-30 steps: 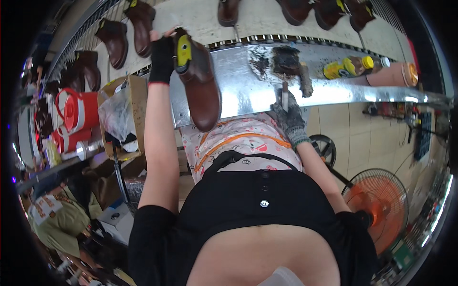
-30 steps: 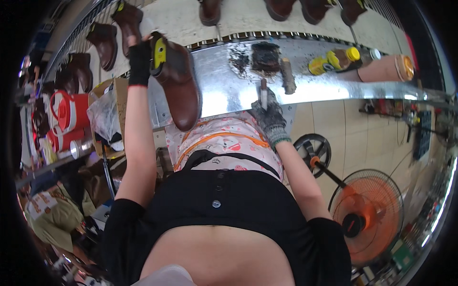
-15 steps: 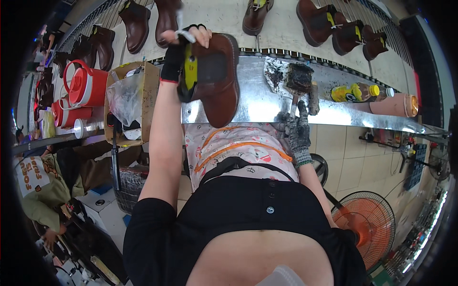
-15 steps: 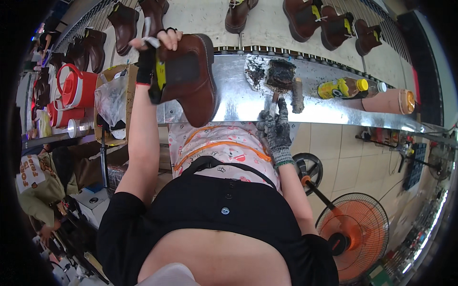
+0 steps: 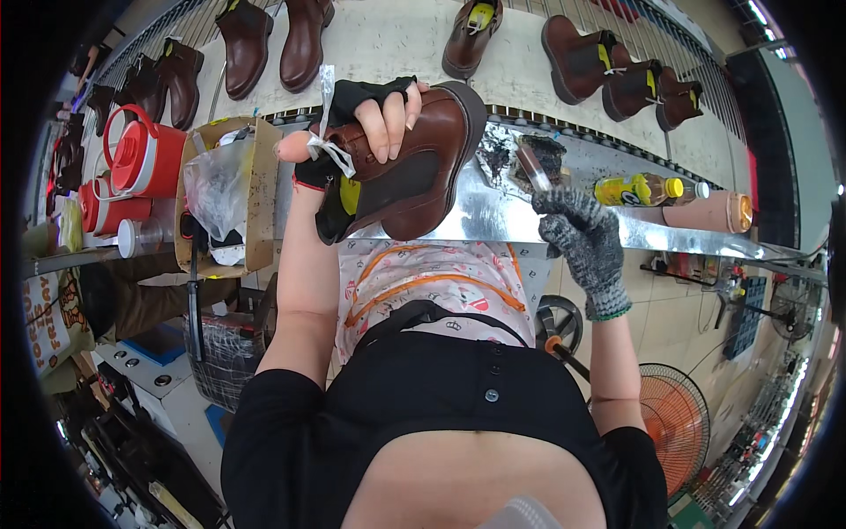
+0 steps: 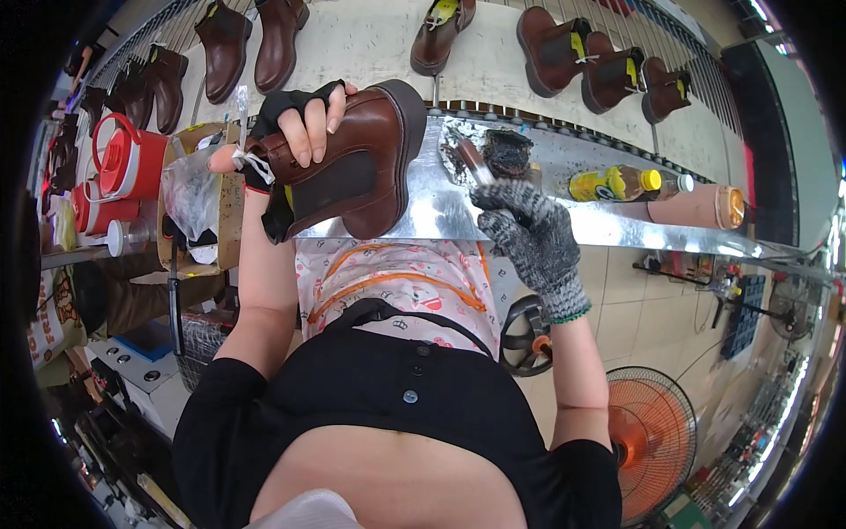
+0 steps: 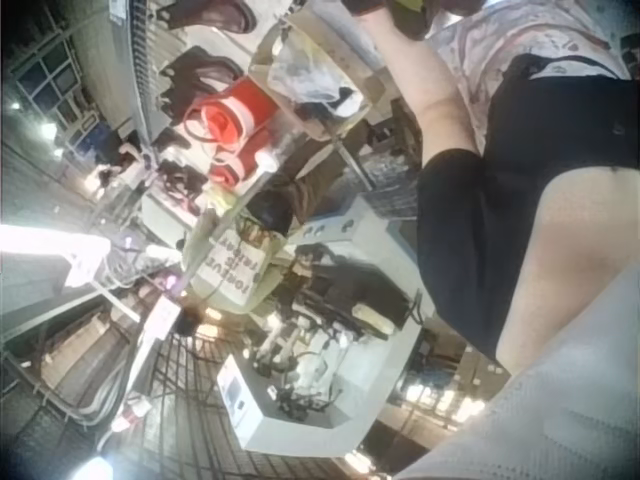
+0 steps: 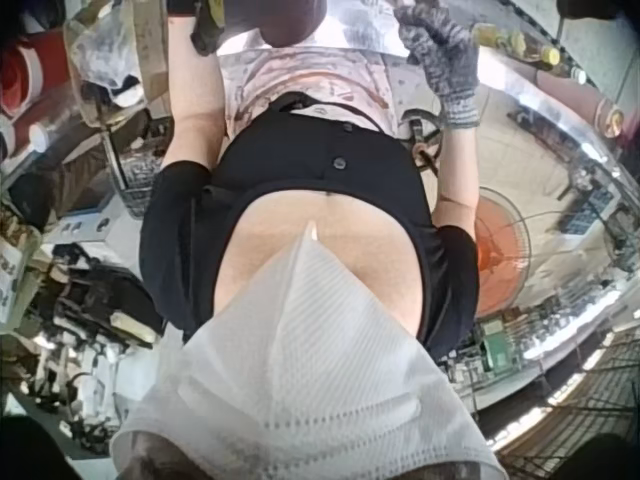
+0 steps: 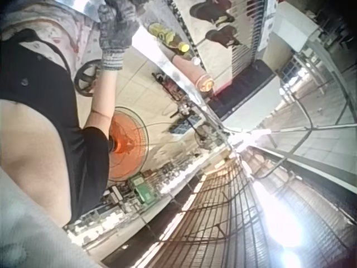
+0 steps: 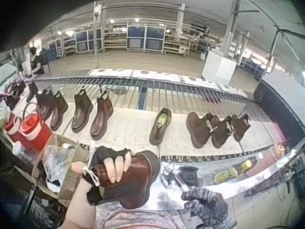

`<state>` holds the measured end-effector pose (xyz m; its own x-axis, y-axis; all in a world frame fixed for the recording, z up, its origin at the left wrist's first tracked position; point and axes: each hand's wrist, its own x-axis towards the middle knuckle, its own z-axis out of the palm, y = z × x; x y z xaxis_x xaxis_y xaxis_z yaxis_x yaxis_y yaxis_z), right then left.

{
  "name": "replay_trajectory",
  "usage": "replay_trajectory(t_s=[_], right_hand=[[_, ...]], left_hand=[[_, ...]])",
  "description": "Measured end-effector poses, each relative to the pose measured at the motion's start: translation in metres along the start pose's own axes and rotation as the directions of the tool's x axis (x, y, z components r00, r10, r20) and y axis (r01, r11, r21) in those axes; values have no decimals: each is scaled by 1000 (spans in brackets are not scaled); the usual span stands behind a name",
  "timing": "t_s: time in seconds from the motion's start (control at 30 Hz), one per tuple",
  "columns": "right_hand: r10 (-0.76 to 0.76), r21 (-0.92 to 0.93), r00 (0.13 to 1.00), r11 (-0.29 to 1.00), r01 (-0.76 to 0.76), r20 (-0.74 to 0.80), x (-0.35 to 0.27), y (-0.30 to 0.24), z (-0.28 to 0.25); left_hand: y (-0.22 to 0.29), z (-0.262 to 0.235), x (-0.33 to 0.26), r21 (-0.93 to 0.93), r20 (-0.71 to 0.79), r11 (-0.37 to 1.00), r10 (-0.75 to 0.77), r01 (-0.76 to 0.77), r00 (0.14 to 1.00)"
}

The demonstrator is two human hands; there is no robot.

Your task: The person repeatedly picks up brown leather boots from a conveyor belt, applies a substance with a brush, and wipes the surface with a cloth. They rotate each boot to treat different sides before placing it back on the moving belt. The process is repeated for multiple boots in sequence.

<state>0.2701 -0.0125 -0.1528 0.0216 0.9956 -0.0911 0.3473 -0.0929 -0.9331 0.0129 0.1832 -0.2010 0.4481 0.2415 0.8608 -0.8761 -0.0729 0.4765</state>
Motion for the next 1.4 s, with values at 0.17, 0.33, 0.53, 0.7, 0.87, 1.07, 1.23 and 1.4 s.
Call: replay_trajectory(t_s=[0.17, 0.33, 0.53, 0.7, 0.87, 1.07, 1.23, 1.4], right_hand=[[-495, -362, 853, 774, 520, 166, 24, -49, -2], [-478, -468, 844, 704, 534, 244, 32, -58, -3], [-450, -433, 857, 740, 515, 251, 33, -60, -2], [-475, -443, 844, 719, 535, 247, 36, -60, 0], [-517, -409, 815, 706, 578, 260, 41, -61, -1], [-594, -339, 781, 707, 621, 191, 47, -51, 5], [-643, -335, 763, 707, 623, 62, 52, -34, 28], [-649, -499, 754, 621, 605, 106, 68, -11, 50]], left_hand=[[0, 14, 10, -6, -9, 1000, -1, 1, 1000], [1, 11, 3, -31, -46, 997, -65, 64, 997], [-2, 10, 9, -21, 37, 1000, -20, 20, 999], [-7, 9, 12, -29, 71, 999, 19, -17, 997], [-4, 8, 3, -49, 15, 998, -32, 33, 999], [-3, -8, 2, -35, 113, 999, 0, 4, 994], [1, -39, 0, -23, 173, 999, 47, -43, 984], [8, -41, -4, -32, -76, 998, 43, -46, 996]])
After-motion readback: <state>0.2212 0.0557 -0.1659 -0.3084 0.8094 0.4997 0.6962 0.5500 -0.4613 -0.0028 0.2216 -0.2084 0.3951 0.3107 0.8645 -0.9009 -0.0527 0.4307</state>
